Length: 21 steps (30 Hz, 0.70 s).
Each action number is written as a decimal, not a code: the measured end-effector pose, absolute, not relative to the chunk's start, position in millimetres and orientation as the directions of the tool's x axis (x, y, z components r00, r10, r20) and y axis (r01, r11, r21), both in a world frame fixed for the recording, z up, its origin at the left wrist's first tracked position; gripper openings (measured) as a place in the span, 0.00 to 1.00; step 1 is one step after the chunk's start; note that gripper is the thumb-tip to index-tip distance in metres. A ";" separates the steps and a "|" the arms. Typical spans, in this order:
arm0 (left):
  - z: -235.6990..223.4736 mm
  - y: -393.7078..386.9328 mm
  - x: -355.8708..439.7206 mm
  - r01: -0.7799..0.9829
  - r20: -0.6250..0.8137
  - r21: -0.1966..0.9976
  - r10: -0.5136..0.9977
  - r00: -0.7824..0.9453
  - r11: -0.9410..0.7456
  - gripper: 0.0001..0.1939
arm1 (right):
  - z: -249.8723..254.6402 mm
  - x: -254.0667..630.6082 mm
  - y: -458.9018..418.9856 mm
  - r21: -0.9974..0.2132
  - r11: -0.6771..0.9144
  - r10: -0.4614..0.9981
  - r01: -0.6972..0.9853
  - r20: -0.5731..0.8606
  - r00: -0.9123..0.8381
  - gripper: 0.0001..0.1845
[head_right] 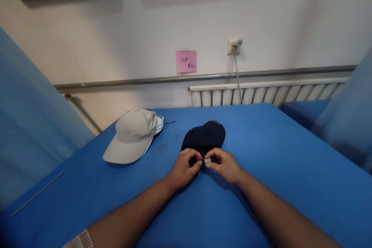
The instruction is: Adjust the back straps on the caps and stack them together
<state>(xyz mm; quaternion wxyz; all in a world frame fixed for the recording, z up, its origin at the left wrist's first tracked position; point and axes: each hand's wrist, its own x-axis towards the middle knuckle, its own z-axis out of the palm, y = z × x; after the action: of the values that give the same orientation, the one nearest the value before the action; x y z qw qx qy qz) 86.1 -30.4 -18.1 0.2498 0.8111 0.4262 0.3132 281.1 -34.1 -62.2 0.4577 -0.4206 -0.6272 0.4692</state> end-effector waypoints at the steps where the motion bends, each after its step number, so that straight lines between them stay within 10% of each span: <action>1: -17.9 -30.4 86.1 0.544 0.292 0.668 0.851 0.436 -0.508 0.03 | -61.4 281.1 -34.5 -0.970 0.215 0.956 0.110 0.186 -0.225 0.13; 12: -21.2 -31.6 88.0 0.506 0.268 0.712 0.854 0.445 -0.487 0.06 | -51.4 277.2 -38.5 -0.927 0.240 0.959 0.288 0.180 -0.220 0.10; 21: -26.6 -19.6 76.5 0.432 0.385 0.769 0.881 0.276 -0.471 0.10 | -59.6 281.5 -28.1 -0.989 0.145 0.982 -0.032 0.148 -0.119 0.13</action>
<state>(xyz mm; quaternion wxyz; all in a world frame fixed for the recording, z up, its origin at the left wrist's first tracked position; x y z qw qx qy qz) 76.5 -19.6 -26.6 0.2708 0.7513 0.4370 0.4139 281.5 -28.1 -59.6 0.5100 -0.4247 -0.5591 0.4971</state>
